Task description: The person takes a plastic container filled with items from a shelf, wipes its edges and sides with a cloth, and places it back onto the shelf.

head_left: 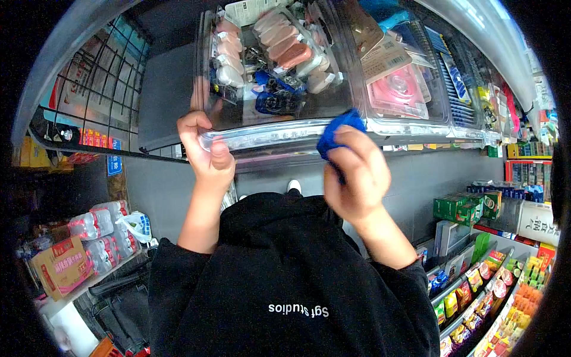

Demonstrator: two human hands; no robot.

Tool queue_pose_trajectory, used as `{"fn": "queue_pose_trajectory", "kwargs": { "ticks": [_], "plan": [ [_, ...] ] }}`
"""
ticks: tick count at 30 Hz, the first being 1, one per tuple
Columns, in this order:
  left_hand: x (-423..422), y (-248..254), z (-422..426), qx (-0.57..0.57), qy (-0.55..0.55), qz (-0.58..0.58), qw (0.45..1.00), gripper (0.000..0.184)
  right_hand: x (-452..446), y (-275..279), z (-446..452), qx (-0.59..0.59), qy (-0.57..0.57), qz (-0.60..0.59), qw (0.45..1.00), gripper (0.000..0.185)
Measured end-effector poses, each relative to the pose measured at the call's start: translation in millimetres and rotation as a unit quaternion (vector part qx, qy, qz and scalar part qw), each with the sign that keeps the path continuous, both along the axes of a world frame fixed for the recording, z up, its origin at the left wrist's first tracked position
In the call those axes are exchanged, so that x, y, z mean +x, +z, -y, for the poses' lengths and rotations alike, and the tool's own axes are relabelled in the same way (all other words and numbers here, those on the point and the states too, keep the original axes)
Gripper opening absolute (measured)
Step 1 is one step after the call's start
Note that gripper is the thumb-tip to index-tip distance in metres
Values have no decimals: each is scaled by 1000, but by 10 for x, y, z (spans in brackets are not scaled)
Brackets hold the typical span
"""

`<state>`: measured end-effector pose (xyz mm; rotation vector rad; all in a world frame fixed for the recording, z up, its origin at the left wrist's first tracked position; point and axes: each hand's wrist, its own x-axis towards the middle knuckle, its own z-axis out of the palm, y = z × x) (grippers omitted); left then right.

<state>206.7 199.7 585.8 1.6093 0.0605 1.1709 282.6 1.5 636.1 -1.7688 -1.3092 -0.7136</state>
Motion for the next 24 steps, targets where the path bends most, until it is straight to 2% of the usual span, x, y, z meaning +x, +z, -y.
{"fn": "queue_pose_trajectory", "kwargs": {
  "ticks": [3, 7, 9, 10, 11, 13, 14, 15, 16, 17, 19, 20, 21, 24],
  "plan": [
    [14, -25, 21, -9, 10, 6, 1000, 61, -162, -30, -331, -1, 83, 33, 996, 25],
    [32, -65, -18, -17, -10, 23, 1000, 63, -288, -30, -599, 17, 150, -7, 989, 21],
    [34, 1, -6, -16, 7, 8, 1000, 62, -303, -5, -501, 7, 178, -44, 983, 21],
    [32, 12, -17, -17, 7, 9, 1000, 62, -315, -9, -408, 37, 205, -150, 966, 21],
    [23, 16, -39, -13, 2, 3, 1000, 59, -331, -20, -308, 66, 231, -254, 937, 22],
    [-47, 47, -119, -11, 1, -4, 1000, 56, -379, -95, -62, 110, 156, -387, 902, 25],
    [-99, 98, -198, 112, 44, -39, 992, 49, -413, -181, 19, 149, 113, -487, 853, 28],
    [-127, 172, -244, 234, 85, -73, 966, 42, -434, -230, 65, 230, 83, -611, 753, 25],
    [-131, 295, -240, 286, 111, -73, 949, 35, -395, -201, 118, 301, 103, -686, 654, 21],
    [-164, 396, -230, 286, 109, -74, 949, 35, -357, -173, 178, 366, 119, -748, 541, 18],
    [-229, 593, -211, 450, 111, -152, 873, 30, -281, -186, 218, 417, 101, -741, 516, 14],
    [-218, 718, -200, 481, 73, -159, 859, 33, -264, -143, 189, 427, 106, -731, 522, 14],
    [-203, 754, -184, 483, 70, -157, 859, 33, -255, -161, 214, 419, 133, -725, 530, 23],
    [-132, 878, -83, 471, -49, -180, 862, 38, -236, -69, 124, 453, 120, -717, 516, 26]
  ]
}}
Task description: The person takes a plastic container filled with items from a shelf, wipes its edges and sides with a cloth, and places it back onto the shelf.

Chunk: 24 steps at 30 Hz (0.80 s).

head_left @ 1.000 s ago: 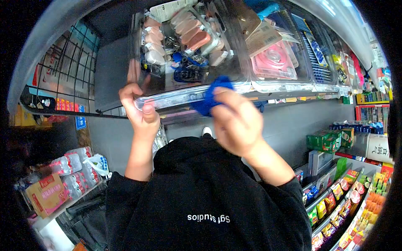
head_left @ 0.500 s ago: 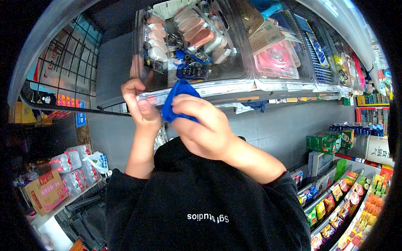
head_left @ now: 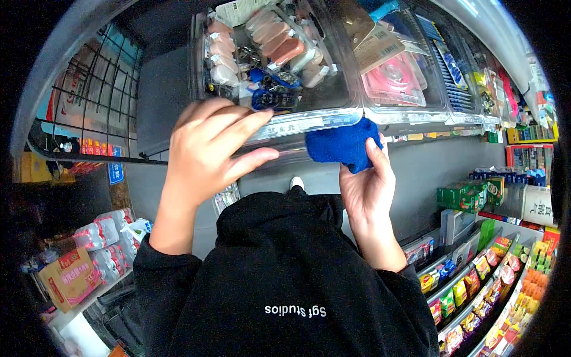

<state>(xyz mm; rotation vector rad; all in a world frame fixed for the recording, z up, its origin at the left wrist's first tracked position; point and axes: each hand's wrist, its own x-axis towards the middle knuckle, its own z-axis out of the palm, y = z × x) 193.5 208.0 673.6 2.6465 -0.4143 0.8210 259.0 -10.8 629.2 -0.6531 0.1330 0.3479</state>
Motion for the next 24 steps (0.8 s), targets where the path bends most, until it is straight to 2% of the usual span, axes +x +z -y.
{"fn": "queue_pose_trajectory", "kwargs": {
  "ticks": [5, 7, 9, 11, 14, 17, 21, 24],
  "plan": [
    [103, -96, -46, -35, -57, 6, 998, 32, -90, 42, -101, 27, 1, -7, 1000, 28],
    [102, -107, -38, -25, -47, 3, 999, 31, -189, 22, -178, 11, 41, 26, 999, 19],
    [129, -125, -45, -28, -51, 17, 998, 30, -298, 57, -279, 41, 63, -25, 997, 19],
    [145, -136, -50, -30, -53, 34, 998, 29, -262, 28, -276, 65, 57, -8, 996, 19],
    [150, -123, -78, -26, -59, 39, 997, 29, -76, 95, -106, -6, -29, -18, 999, 18],
    [145, -132, -71, -39, -61, 31, 997, 28, -39, 110, -46, -4, -39, -1, 999, 19],
    [153, -127, -68, -42, -70, 25, 996, 29, -252, 54, -308, 57, 43, -18, 997, 21],
    [133, -120, -69, -51, -75, 12, 996, 31, -155, 45, -195, 15, 48, 11, 999, 19]
  ]
}}
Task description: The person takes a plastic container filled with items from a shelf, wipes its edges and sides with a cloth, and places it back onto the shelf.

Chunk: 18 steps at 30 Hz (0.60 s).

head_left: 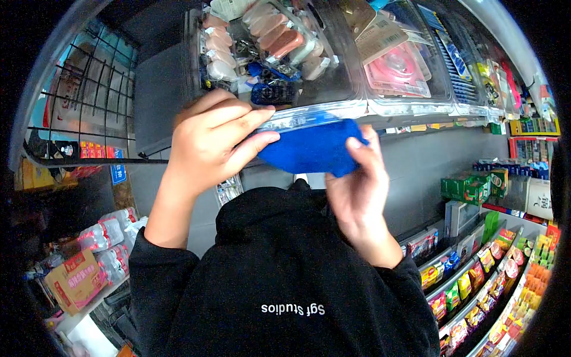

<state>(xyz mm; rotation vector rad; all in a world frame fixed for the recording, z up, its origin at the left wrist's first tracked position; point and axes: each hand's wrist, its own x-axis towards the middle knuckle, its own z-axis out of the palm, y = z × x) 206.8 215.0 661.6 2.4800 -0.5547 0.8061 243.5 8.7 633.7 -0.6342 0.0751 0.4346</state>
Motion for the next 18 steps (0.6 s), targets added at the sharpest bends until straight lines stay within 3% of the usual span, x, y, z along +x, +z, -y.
{"fn": "queue_pose_trajectory", "kwargs": {
  "ticks": [3, 8, 12, 15, 18],
  "plan": [
    [-3, 4, 9, -9, 7, -5, 1000, 31, 134, 85, 162, -22, -74, -21, 997, 25],
    [6, -23, 18, -13, 4, 5, 1000, 32, -54, 17, -131, 22, 34, -30, 999, 20],
    [6, -14, 3, -11, 5, 1, 1000, 33, -28, 26, -27, -1, 44, -2, 999, 20],
    [-21, -31, -20, 6, 21, 5, 1000, 36, -27, 107, 226, -54, -53, 0, 997, 18],
    [-89, 40, -10, 37, 64, 18, 997, 43, -24, 208, 443, -152, -152, 214, 953, 26]
  ]
}}
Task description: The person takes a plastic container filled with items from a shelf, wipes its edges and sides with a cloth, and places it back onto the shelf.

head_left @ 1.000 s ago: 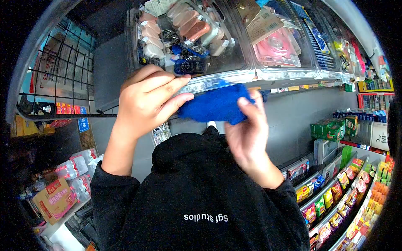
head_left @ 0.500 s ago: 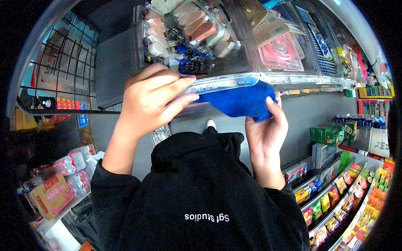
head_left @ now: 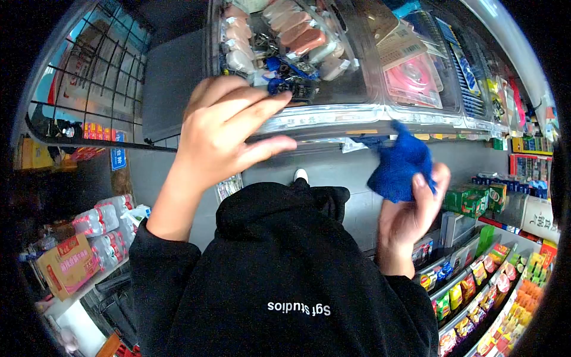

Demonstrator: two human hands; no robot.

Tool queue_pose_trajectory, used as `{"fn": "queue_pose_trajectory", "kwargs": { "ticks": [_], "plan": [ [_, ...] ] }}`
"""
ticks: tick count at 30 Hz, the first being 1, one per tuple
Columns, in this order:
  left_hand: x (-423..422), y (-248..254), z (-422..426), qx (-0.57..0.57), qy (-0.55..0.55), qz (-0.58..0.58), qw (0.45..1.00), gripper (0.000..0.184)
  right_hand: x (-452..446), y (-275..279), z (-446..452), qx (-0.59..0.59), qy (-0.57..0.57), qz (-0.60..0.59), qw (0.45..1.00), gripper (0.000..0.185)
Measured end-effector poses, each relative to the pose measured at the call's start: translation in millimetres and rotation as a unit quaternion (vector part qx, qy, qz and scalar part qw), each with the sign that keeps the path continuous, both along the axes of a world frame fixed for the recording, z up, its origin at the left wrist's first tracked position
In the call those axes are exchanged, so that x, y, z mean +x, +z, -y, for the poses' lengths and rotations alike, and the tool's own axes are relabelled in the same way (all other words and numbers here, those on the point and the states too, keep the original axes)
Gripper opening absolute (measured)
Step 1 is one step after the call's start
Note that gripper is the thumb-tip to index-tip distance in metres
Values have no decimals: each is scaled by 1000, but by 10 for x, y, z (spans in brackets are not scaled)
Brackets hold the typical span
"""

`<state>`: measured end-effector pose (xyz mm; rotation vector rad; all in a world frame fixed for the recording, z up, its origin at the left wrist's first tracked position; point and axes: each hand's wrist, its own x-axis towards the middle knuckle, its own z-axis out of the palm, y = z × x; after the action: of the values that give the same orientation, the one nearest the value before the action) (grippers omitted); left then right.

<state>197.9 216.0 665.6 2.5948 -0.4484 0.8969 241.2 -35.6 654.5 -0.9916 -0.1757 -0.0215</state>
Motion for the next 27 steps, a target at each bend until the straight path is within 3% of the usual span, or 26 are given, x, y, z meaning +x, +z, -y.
{"fn": "queue_pose_trajectory", "kwargs": {
  "ticks": [3, 6, 9, 14, 16, 19, 27],
  "plan": [
    [-95, -23, -151, 11, 29, -9, 999, 54, 12, -154, 52, -237, -99, 232, 938, 34],
    [-103, -153, -346, 5, 66, 21, 998, 46, 31, -216, -151, -351, -76, 367, 858, 28],
    [-46, -341, -415, 8, 44, 41, 998, 24, 81, -329, -345, -432, -77, 449, 779, 25],
    [-2, -413, -395, -53, 3, 48, 997, 19, -60, -294, -783, -413, 15, 523, 745, 30],
    [15, -419, -392, -55, 1, 52, 997, 19, -152, -319, -1040, -380, 48, 558, 736, 18],
    [12, -425, -380, -69, 7, 63, 996, 14, -227, -260, -1248, -373, 85, 592, 710, 14],
    [-13, -410, -353, -86, -15, 45, 995, 12, -33, -252, -837, -436, -26, 533, 725, 25]
  ]
}}
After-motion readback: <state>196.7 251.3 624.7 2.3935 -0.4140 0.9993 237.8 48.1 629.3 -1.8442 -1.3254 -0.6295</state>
